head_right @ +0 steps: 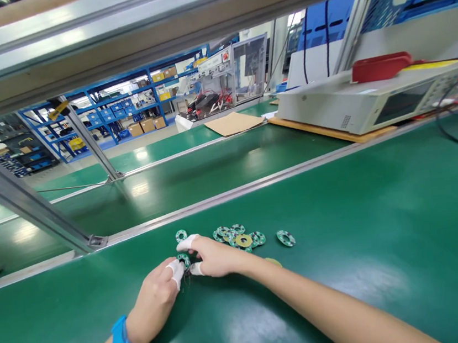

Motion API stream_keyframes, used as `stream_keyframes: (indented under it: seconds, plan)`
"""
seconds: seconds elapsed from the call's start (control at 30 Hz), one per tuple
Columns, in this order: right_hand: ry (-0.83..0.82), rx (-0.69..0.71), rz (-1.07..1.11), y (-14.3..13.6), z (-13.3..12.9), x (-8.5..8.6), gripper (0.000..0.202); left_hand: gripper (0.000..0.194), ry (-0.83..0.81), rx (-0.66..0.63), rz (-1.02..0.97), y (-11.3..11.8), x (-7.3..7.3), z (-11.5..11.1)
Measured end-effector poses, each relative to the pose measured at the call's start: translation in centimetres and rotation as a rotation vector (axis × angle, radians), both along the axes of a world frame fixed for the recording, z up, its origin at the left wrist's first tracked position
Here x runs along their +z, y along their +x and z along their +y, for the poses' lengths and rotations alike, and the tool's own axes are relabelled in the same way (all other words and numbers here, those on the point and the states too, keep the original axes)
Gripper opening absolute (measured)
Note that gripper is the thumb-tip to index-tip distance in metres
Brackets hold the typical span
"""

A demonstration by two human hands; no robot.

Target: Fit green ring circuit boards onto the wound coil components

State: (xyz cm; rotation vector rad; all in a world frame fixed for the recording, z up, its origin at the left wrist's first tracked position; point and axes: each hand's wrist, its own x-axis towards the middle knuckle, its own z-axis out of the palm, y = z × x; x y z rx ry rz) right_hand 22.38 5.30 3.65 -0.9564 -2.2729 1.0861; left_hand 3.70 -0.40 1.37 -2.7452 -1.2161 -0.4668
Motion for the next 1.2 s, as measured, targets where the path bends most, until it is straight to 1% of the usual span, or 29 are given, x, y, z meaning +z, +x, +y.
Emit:
stream_keyframes:
  seconds: [0.07,0.1,0.13,0.17,0.2,0.23,0.27,0.3,0.33,0.4,0.43,0.47,0.53,0.6,0.63,0.67,0.73,0.77,0.8,0.83,0.87,0.93,0.97,1.0,1.03,1.1,1.17,1.2]
  plan:
    - [0.074,-0.006,-0.073,0.9,0.0,1.9,0.038,0.029,-0.072,0.031,-0.043,-0.3,0.4,0.2]
    - [0.073,0.036,-0.109,1.3,-0.1,2.8,0.033,0.028,-0.121,0.047,-0.097,-0.4,0.7,0.3]
    - [0.039,0.115,-0.140,1.7,-0.4,3.5,0.032,0.027,-0.169,0.070,-0.173,-0.6,0.9,0.4]
    - [-0.026,0.228,-0.164,2.0,-0.7,4.0,0.033,0.026,-0.213,0.100,-0.260,-0.7,1.2,0.5]
    - [-0.108,0.363,-0.176,2.2,-1.0,4.3,0.036,0.029,-0.253,0.131,-0.345,-0.6,1.3,0.6]
    - [-0.187,0.498,-0.179,2.2,-1.5,4.2,0.039,0.037,-0.291,0.160,-0.415,-0.5,1.4,0.8]
    - [-0.248,0.621,-0.179,2.1,-1.9,3.8,0.040,0.044,-0.332,0.184,-0.461,-0.4,1.3,1.0]
    - [-0.283,0.725,-0.179,1.9,-2.3,3.2,0.040,0.047,-0.384,0.195,-0.482,-0.2,1.2,1.4]
    - [-0.297,0.808,-0.183,1.6,-2.8,2.4,0.040,0.044,-0.444,0.191,-0.491,-0.2,1.0,2.0]
    - [-0.305,0.907,-0.217,0.7,-3.5,0.4,0.040,0.029,-0.518,0.217,-0.531,-0.6,0.7,4.0]
    - [-0.321,0.942,-0.240,0.3,-3.8,-0.5,0.041,0.023,-0.518,0.256,-0.571,-1.2,0.7,5.4]
    - [-0.340,0.972,-0.265,-0.1,-4.1,-1.3,0.042,0.021,-0.469,0.340,-0.630,-2.1,0.9,7.1]
    - [-0.386,1.007,-0.318,-0.7,-4.5,-2.5,0.043,0.017,-0.369,0.476,-0.684,-4.5,1.6,10.4]
    - [-0.379,0.966,-0.349,-0.9,-4.5,-2.8,0.045,0.018,-0.291,0.609,-0.720,-7.2,2.4,13.1]
    - [-0.360,0.926,-0.341,-0.8,-4.4,-2.6,0.045,0.019,-0.268,0.660,-0.738,-8.3,2.8,14.0]
    - [-0.335,0.885,-0.315,-0.6,-4.1,-2.3,0.043,0.021,-0.247,0.700,-0.756,-9.1,3.0,14.6]
    - [-0.315,0.823,-0.215,0.0,-3.3,-1.6,0.037,0.023,-0.223,0.739,-0.799,-9.9,3.1,14.6]
    - [-0.338,0.783,-0.154,0.2,-2.8,-1.3,0.034,0.026,-0.224,0.737,-0.821,-9.7,2.9,14.1]
    - [-0.374,0.715,-0.095,0.4,-2.3,-1.1,0.032,0.029,-0.243,0.725,-0.842,-9.2,2.6,13.4]
    - [-0.408,0.607,-0.039,0.4,-1.9,-1.0,0.028,0.033,-0.286,0.700,-0.859,-8.5,2.1,12.4]
    - [-0.435,0.465,0.012,0.3,-1.5,-1.2,0.024,0.034,-0.356,0.664,-0.870,-7.5,1.5,11.2]
    - [-0.467,0.151,0.092,-0.3,-1.0,-1.9,0.024,0.036,-0.562,0.575,-0.879,-5.4,0.4,8.6]
    - [-0.483,0.030,0.120,-0.7,-1.0,-2.3,0.026,0.039,-0.675,0.527,-0.878,-4.4,-0.1,7.2]
    - [-0.507,-0.054,0.143,-1.1,-1.0,-2.7,0.029,0.042,-0.769,0.486,-0.876,-3.5,-0.4,6.0]
    - [-0.536,-0.107,0.160,-1.4,-1.1,-3.0,0.031,0.046,-0.848,0.453,-0.878,-2.7,-0.6,4.9]
    - [-0.586,-0.144,0.185,-1.8,-1.3,-3.3,0.030,0.050,-0.988,0.413,-0.899,-1.8,-0.6,3.3]
    - [-0.600,-0.156,0.181,-1.9,-1.5,-3.3,0.026,0.050,-1.072,0.392,-0.907,-1.5,-0.1,2.5]
    - [-0.594,-0.162,0.165,-1.8,-1.6,-3.3,0.023,0.048,-1.083,0.378,-0.900,-1.5,0.1,2.4]
